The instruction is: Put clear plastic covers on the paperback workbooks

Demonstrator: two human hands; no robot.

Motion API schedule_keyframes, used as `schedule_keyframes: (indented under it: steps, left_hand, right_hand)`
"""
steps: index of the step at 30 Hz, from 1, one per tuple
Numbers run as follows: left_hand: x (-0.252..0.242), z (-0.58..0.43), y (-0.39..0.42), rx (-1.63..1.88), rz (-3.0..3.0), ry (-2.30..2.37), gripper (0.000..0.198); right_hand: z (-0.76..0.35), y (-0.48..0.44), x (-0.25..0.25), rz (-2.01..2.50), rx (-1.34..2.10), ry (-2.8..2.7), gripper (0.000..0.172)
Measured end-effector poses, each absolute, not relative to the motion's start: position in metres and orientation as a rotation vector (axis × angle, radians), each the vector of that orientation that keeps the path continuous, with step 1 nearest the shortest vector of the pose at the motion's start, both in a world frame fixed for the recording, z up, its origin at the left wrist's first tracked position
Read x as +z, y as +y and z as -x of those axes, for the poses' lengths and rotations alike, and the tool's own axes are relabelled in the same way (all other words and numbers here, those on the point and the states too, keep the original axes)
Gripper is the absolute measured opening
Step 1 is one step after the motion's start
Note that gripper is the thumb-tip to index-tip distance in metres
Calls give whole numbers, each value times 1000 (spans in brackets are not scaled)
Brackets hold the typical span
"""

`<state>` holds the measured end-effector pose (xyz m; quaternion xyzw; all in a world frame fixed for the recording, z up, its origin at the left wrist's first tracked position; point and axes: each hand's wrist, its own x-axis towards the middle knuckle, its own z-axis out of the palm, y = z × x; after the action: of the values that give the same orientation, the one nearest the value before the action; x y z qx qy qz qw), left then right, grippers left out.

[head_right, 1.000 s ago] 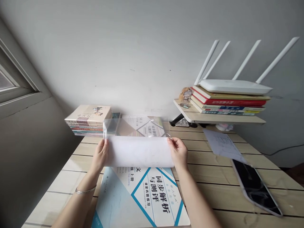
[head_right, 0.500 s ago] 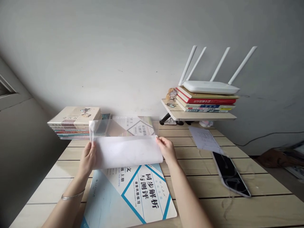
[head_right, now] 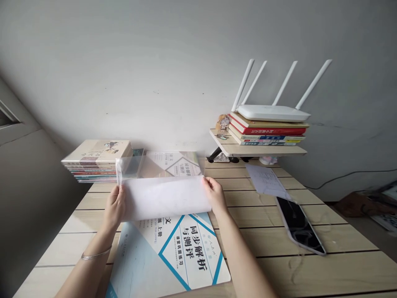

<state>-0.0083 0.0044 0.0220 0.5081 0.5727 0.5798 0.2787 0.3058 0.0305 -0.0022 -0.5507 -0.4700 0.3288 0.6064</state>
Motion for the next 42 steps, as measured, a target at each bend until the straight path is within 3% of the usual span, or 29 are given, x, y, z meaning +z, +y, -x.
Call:
schedule_keyframes:
  steps: [5, 13, 24, 36, 42]
  left_hand:
    - [23, 7, 4, 1553, -1330, 1528, 50]
    - [26, 8, 2, 1518, -1349, 1521, 49]
    - [28, 8, 1, 1525, -1352, 1492, 44]
    - [28, 7, 1, 1508, -1377, 1493, 38]
    - [25, 6, 4, 1471, -1325, 1540, 39]
  right_hand:
    - [-312, 30, 3, 1250, 904, -988, 39]
    - [-303, 36, -3, 1227, 702, -947, 45]
    - [-313, 34, -1, 1161, 999, -840, 41]
    - [-302, 39, -8, 1287, 548, -972, 44]
    - [-301, 35, -5, 1276, 567, -940, 42]
